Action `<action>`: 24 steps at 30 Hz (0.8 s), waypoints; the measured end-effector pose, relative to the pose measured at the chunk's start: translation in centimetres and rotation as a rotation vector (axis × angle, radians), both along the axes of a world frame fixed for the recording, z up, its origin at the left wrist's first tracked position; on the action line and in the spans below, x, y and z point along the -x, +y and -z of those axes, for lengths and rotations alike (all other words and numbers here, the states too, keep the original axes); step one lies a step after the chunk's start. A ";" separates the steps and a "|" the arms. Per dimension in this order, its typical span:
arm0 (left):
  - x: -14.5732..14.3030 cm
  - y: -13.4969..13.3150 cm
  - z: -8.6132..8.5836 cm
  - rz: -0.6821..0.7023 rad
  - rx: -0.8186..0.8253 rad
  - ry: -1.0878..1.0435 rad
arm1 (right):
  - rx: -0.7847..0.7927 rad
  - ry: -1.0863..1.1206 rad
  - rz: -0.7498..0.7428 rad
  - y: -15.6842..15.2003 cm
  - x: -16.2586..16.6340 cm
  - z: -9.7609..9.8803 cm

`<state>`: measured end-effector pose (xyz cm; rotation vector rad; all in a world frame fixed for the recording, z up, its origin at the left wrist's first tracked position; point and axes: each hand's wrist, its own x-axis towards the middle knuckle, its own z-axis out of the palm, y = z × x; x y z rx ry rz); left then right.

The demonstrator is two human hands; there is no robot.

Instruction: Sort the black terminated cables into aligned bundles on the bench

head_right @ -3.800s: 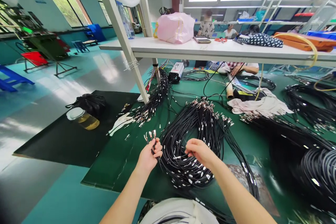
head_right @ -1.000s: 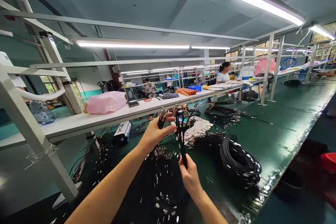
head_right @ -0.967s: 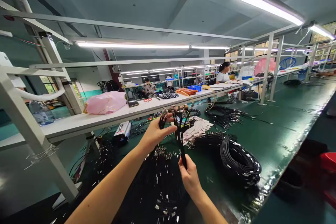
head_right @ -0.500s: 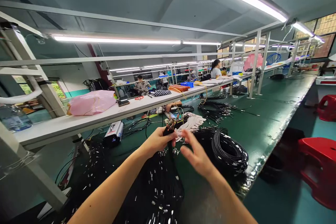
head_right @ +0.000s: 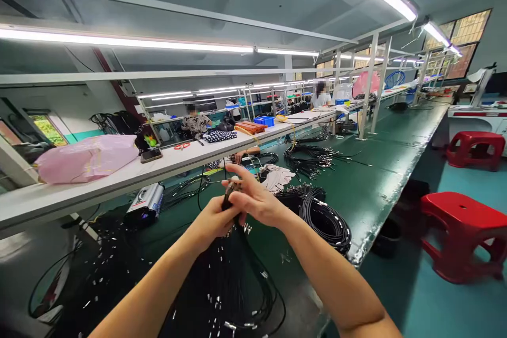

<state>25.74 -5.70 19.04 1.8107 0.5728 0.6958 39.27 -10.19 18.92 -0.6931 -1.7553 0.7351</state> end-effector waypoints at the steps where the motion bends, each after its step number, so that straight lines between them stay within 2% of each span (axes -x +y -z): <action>1: -0.2 0.3 -0.4 -0.017 0.048 -0.023 | 0.037 0.062 -0.025 0.2 -0.6 1.1; 3: -0.3 1.1 -1.6 -0.055 0.151 -0.106 | 0.127 0.030 -0.050 0.2 -1.6 3.3; 6: -0.3 2.5 -3.9 -0.137 0.252 -0.264 | 0.325 -0.235 -0.026 -1.1 -3.2 5.6; 8: -0.4 3.3 -5.0 -0.191 0.271 -0.351 | 0.392 -0.326 0.048 -2.1 -4.7 5.7; 10: -0.9 4.1 -5.6 -0.238 0.293 -0.415 | 0.388 -0.356 0.146 -2.8 -6.6 5.2; 13: -2.3 5.1 -5.0 -0.287 0.359 -0.493 | 0.293 -0.449 0.285 -3.0 -9.9 4.3; 16: -4.3 5.9 -3.3 -0.312 0.448 -0.542 | 0.259 -0.482 0.330 -2.7 -13.2 4.7; 20: -6.9 6.6 -1.3 -0.348 0.549 -0.562 | 0.513 -0.367 0.226 -2.0 -16.2 5.7; 22: -7.9 6.5 -1.1 -0.334 0.542 -0.551 | 0.544 -0.268 0.148 -1.6 -16.8 5.9; 24: -8.6 5.9 -1.6 -0.269 0.478 -0.502 | 0.530 -0.187 0.105 -1.1 -16.9 5.7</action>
